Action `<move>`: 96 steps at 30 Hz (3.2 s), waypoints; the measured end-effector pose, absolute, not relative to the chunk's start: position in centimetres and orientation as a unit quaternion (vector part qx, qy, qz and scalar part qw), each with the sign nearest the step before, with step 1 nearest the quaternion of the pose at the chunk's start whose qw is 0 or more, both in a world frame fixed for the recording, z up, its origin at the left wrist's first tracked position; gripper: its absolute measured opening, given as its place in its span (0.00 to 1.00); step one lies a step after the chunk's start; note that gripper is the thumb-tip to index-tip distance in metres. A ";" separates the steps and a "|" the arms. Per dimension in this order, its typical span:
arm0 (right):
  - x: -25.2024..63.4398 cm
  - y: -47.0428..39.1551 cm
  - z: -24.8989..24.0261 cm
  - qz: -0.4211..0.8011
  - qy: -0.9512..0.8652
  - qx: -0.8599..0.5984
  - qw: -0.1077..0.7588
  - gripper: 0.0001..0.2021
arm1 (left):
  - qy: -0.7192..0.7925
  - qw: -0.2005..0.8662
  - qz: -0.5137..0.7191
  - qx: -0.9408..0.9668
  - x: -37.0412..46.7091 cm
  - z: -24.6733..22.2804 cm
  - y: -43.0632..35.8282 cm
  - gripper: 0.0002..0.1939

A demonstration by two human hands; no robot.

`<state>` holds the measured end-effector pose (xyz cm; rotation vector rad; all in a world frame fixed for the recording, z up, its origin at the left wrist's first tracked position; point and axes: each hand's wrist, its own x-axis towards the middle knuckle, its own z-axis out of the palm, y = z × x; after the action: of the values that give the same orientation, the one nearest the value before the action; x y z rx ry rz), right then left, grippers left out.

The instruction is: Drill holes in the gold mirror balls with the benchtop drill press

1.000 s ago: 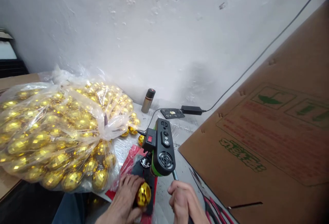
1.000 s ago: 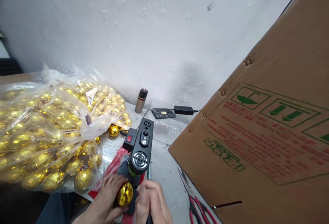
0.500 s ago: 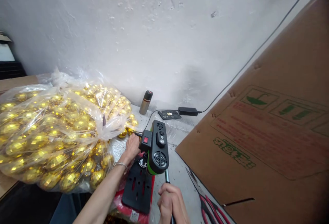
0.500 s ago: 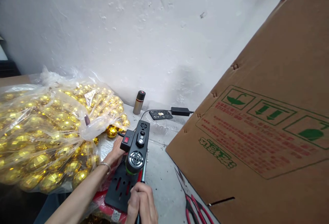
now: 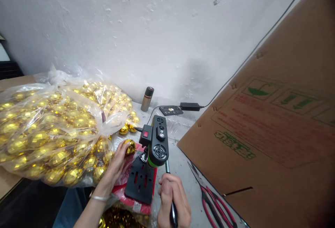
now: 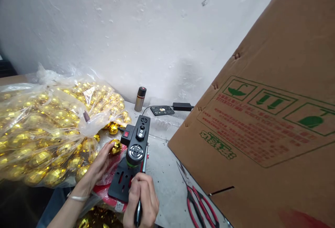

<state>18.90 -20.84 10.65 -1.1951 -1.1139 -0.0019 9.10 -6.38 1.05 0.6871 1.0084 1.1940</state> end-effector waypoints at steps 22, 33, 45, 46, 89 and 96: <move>21.3 -20.7 11.3 -0.058 -0.606 -0.498 0.617 0.12 | 0.416 0.349 0.404 0.736 8.2 -6.0 -14.7 0.27; 20.7 -21.0 10.6 -0.034 -0.578 -0.508 0.638 0.13 | 0.430 0.316 0.306 0.789 9.9 -3.2 -12.3 0.24; 18.9 -21.3 9.3 -0.020 -0.510 -0.548 0.663 0.15 | 0.442 0.285 0.314 0.790 10.2 -3.5 -12.4 0.20; 18.8 -21.3 9.0 -0.028 -0.509 -0.551 0.660 0.15 | 0.442 0.286 0.314 0.790 10.2 -3.5 -12.4 0.20; 18.8 -19.8 4.6 -0.138 -0.482 -0.527 0.687 0.17 | 0.478 0.283 0.303 0.775 11.2 -3.1 -13.1 0.18; 20.5 -19.4 1.3 -0.172 -0.552 -0.499 0.646 0.15 | 0.474 0.277 0.309 0.777 11.1 -3.5 -13.0 0.23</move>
<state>20.48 -19.36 1.32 -1.1360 -1.2553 -0.3906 11.11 -12.99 -3.53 2.0857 1.2735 0.8292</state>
